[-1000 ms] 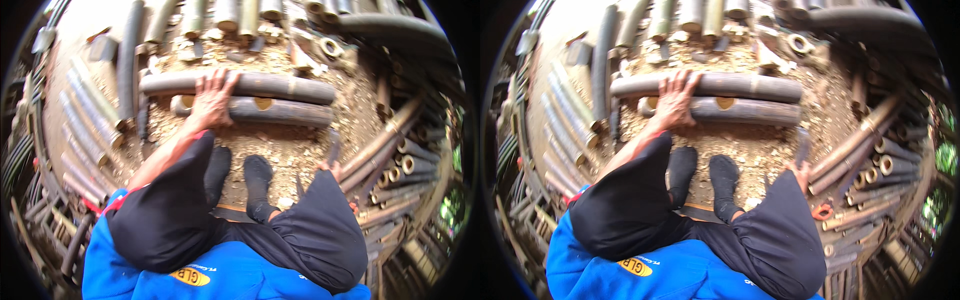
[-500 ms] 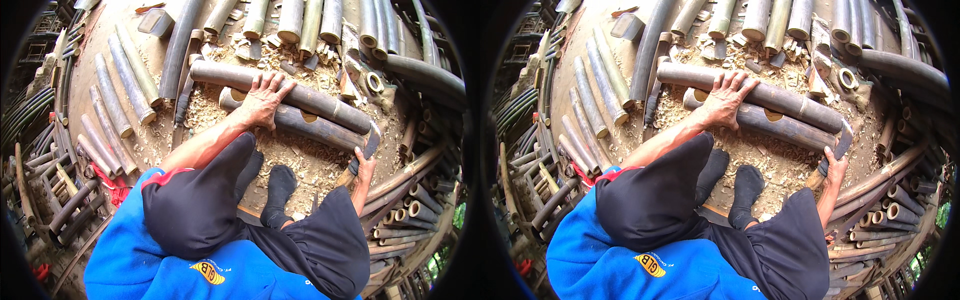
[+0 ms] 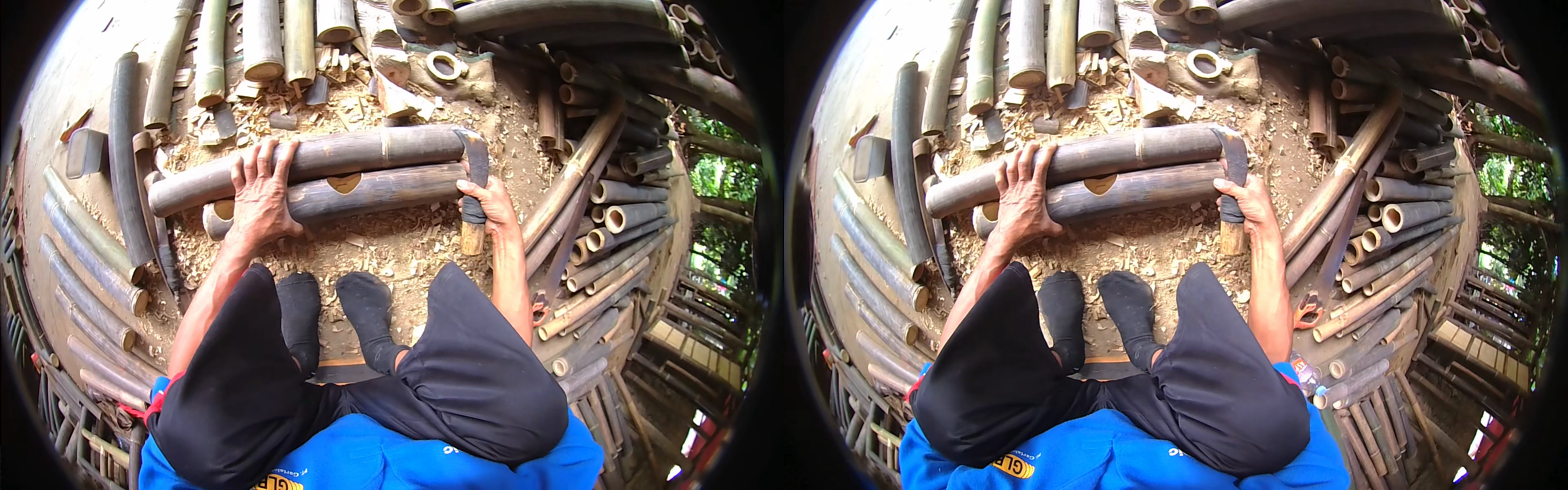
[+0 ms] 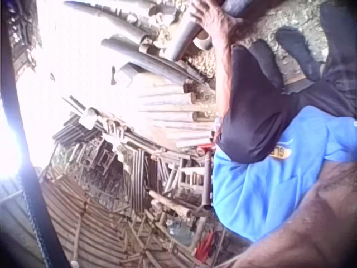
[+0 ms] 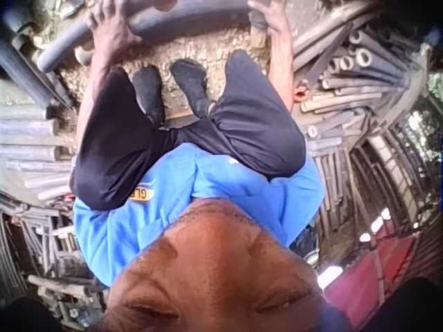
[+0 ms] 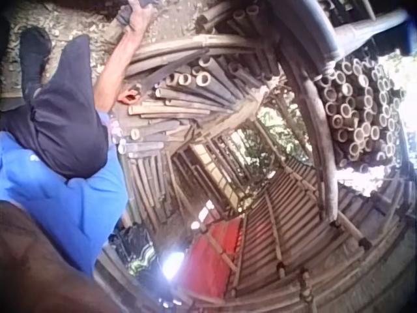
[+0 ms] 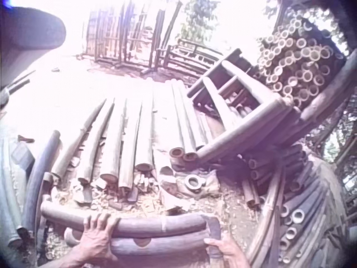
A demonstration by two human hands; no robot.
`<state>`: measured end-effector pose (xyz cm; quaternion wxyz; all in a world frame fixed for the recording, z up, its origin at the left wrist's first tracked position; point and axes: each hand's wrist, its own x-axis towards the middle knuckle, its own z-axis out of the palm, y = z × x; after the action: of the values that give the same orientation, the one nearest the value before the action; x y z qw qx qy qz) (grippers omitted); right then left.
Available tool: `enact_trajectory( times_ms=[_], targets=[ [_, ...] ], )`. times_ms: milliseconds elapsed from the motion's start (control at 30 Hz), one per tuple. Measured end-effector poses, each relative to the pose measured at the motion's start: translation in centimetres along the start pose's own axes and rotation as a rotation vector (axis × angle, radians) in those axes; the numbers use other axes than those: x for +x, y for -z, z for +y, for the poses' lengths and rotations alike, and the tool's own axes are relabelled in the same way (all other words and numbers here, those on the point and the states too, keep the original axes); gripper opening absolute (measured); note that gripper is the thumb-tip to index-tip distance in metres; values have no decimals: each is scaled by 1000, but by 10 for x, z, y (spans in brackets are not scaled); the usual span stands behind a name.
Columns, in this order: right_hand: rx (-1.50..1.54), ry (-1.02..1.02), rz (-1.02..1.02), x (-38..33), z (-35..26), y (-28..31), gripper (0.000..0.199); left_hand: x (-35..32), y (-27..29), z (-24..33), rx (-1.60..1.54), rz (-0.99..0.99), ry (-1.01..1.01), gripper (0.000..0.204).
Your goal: The person saws through bamboo poles and uses a knife to carve or mark details on them while surrounded by wood shavings.
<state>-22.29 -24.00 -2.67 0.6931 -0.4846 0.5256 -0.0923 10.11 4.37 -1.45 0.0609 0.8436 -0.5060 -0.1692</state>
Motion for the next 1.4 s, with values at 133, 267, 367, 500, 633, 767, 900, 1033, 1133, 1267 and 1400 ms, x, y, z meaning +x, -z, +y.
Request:
enact_trajectory(
  times_ms=[133, 267, 367, 500, 633, 767, 900, 1033, 1133, 1267, 1400],
  targets=[
    [-92, 89, 66, -2, 5, -5, 62, -1, 4, -2, -10, 0, -5, 150],
    [-571, 357, 403, -45, -17, -67, 27, -6, 4, -10, 14, -15, 43, 150],
    [-298, 692, 202, -80, 12, -120, 21, -1, 7, -5, -25, -1, 12, 149],
    [-752, 574, -86, -94, 37, -183, 27, -1, 2, -9, -44, 47, -13, 149],
    [-818, 706, -102, -76, 63, -201, 29, -2, -3, -11, -54, 63, -10, 150],
    [-787, 819, -76, -70, 68, -202, 22, -3, -2, -12, -62, 54, -8, 150],
    [-853, 796, -70, -73, 63, -205, 21, -3, -2, -13, -54, 48, -10, 150],
    [-965, 711, -53, -80, 51, -210, 15, -3, -1, -13, -57, 41, -15, 151],
    [-1048, 508, -61, -86, 35, -213, 16, -3, 1, -11, -58, 28, -10, 152],
    [-1101, 569, -108, -83, 34, -204, 16, -1, -4, -16, -64, 59, -11, 151],
    [-846, 484, -59, -85, 41, -178, 15, -1, -2, -13, -43, 64, -22, 152]
  ],
)
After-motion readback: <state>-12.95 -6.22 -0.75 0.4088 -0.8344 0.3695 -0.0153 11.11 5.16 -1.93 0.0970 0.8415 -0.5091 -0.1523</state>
